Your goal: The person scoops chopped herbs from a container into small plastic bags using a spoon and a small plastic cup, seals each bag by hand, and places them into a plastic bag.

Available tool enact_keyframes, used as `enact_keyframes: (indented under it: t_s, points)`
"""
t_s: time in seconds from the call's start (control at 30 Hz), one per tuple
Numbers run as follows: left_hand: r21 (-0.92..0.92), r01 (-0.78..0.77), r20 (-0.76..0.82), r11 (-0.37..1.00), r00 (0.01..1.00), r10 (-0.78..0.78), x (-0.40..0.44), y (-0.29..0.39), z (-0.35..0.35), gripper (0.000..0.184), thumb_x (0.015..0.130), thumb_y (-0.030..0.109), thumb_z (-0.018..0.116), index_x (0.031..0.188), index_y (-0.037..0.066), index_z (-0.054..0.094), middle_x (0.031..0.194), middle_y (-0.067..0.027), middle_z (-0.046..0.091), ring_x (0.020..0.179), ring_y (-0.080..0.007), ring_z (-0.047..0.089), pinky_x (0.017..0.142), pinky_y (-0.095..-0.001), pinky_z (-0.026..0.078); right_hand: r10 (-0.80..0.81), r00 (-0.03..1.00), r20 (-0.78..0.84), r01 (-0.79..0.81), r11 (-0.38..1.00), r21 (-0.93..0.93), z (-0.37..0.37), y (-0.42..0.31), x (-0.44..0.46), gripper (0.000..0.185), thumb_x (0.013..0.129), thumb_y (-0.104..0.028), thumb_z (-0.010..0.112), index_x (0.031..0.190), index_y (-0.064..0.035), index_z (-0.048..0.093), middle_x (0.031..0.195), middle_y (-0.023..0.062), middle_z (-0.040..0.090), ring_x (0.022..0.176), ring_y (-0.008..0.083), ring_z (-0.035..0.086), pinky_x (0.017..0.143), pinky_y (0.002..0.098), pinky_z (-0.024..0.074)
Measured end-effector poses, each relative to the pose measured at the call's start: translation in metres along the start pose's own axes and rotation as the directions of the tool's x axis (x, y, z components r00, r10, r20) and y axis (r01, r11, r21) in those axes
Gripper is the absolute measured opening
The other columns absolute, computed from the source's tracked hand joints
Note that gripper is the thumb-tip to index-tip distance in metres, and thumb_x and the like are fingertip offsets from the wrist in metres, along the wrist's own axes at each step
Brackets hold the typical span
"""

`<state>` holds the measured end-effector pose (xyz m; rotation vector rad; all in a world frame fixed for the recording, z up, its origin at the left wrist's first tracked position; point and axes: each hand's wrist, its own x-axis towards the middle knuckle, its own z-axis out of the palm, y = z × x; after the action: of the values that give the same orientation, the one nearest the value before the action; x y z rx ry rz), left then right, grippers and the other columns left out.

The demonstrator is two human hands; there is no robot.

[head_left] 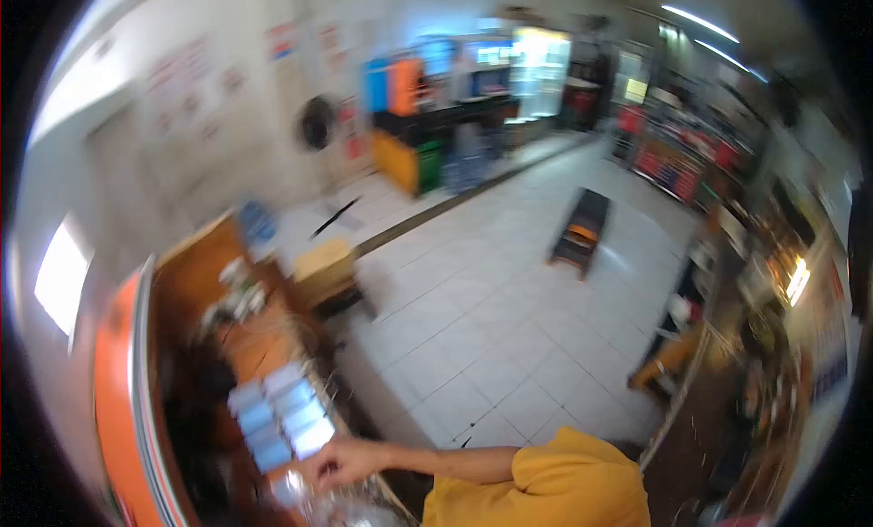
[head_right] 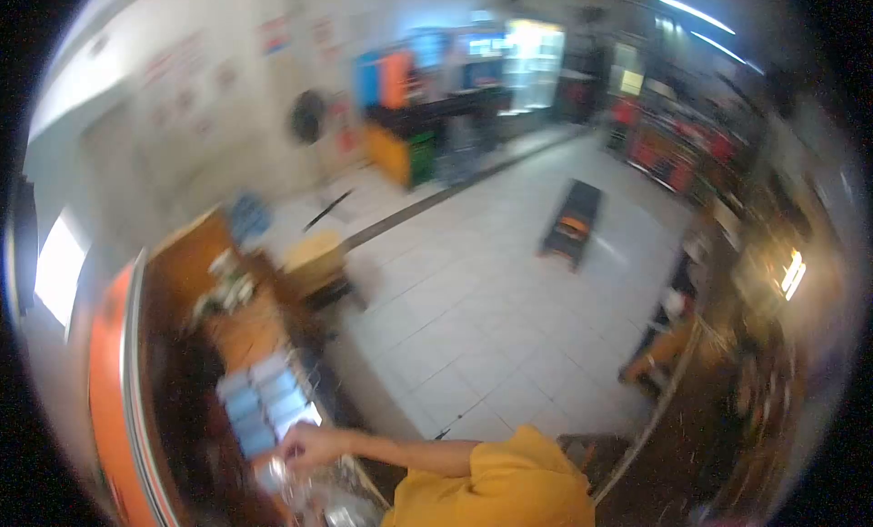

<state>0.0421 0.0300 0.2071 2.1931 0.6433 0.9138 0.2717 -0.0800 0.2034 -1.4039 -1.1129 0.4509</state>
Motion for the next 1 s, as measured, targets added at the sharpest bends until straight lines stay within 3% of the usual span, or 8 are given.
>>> enact_keyframes:
  t_s: [0.03,0.07,0.3,0.37,0.6,0.8,0.87,1.0]
  points:
    - [0.071,0.04,-0.021,0.997,0.999,-0.039,-0.012,0.002,-0.015,0.027,0.091,0.021,0.077,0.113,0.005,0.073,0.108,-0.0157,0.071,0.099,-0.0252,0.066,0.08,-0.0403,0.057,-0.022,0.999,0.031,0.021,0.999,0.029,0.002,-0.005,0.006,0.021,0.089,-0.019,0.075,0.099,-0.0001,0.074,0.086,0.0114,0.074,0.079,0.0165,0.068,0.073,0.033,0.0556]
    - [-0.334,0.349,0.024,0.875,0.932,-0.363,-0.043,-0.089,0.005,0.063,0.069,-0.004,0.079,0.129,-0.001,0.063,0.127,-0.0146,0.066,0.12,-0.03,0.06,0.107,-0.0436,0.046,0.065,0.995,0.071,-0.063,0.998,-0.028,0.005,-0.012,0.011,0.021,0.092,-0.018,0.074,0.102,0.0,0.074,0.09,0.0108,0.074,0.081,0.0152,0.068,0.076,0.0326,0.0557]
    - [-0.132,0.505,-0.501,0.853,0.708,-0.497,-0.105,-0.01,-0.069,0.053,0.067,0.008,0.091,0.117,0.002,0.071,0.11,-0.0114,0.072,0.107,-0.0257,0.065,0.1,-0.0382,0.049,0.143,0.88,0.454,-0.216,0.97,0.112,0.116,0.006,0.06,0.018,0.093,-0.017,0.077,0.105,-0.0033,0.078,0.092,0.004,0.076,0.08,0.008,0.067,0.069,0.026,0.0542]
    - [-0.102,0.605,-0.613,0.79,0.587,-0.528,-0.143,0.005,-0.083,0.056,0.068,0.008,0.091,0.119,0.001,0.07,0.111,-0.0123,0.071,0.106,-0.0264,0.065,0.099,-0.038,0.049,0.192,0.783,0.592,-0.216,0.976,-0.032,0.154,-0.027,0.067,0.022,0.091,-0.017,0.077,0.106,-0.0006,0.077,0.094,0.0104,0.077,0.085,0.0145,0.071,0.075,0.0295,0.055]
    - [-0.434,0.641,-0.836,0.633,-0.026,-0.547,-0.257,0.058,-0.067,0.055,0.078,0.008,0.087,0.128,-0.002,0.065,0.118,-0.0114,0.068,0.11,-0.0221,0.063,0.098,-0.0367,0.05,-0.187,0.341,0.921,0.327,0.943,0.071,0.311,-0.009,0.03,0.019,0.087,-0.015,0.075,0.1,-0.0013,0.077,0.096,0.0163,0.076,0.085,0.0313,0.074,0.074,0.0399,0.0568]
    - [-0.546,0.559,-0.832,0.624,-0.277,-0.48,-0.288,0.086,-0.026,0.057,0.08,0.008,0.086,0.131,-0.004,0.062,0.118,-0.0127,0.068,0.107,-0.0208,0.064,0.095,-0.0359,0.052,-0.158,-0.093,0.983,0.794,0.584,0.169,0.412,0.023,-0.03,0.013,0.08,-0.011,0.073,0.09,-0.0029,0.078,0.092,0.0212,0.075,0.088,0.0364,0.074,0.08,0.0429,0.0586]
    - [-0.605,0.487,-0.796,0.63,-0.337,-0.503,-0.274,0.096,-0.026,0.058,0.08,0.008,0.086,0.132,-0.004,0.062,0.117,-0.0128,0.068,0.107,-0.0206,0.064,0.095,-0.0353,0.052,-0.018,-0.145,0.989,0.884,0.447,0.138,0.437,0.042,-0.05,0.013,0.077,-0.008,0.074,0.088,-0.0044,0.079,0.089,0.0219,0.075,0.087,0.037,0.074,0.08,0.0432,0.0592]
    - [-0.549,0.573,-0.832,0.608,-0.311,-0.458,-0.284,0.095,-0.021,0.056,0.08,0.006,0.086,0.13,-0.004,0.063,0.117,-0.012,0.068,0.11,-0.0216,0.063,0.099,-0.0364,0.049,-0.12,-0.122,0.985,0.893,0.42,0.162,0.459,0.083,-0.064,0.013,0.074,-0.007,0.074,0.085,-0.003,0.079,0.086,0.0237,0.075,0.084,0.0385,0.075,0.079,0.0466,0.0597]
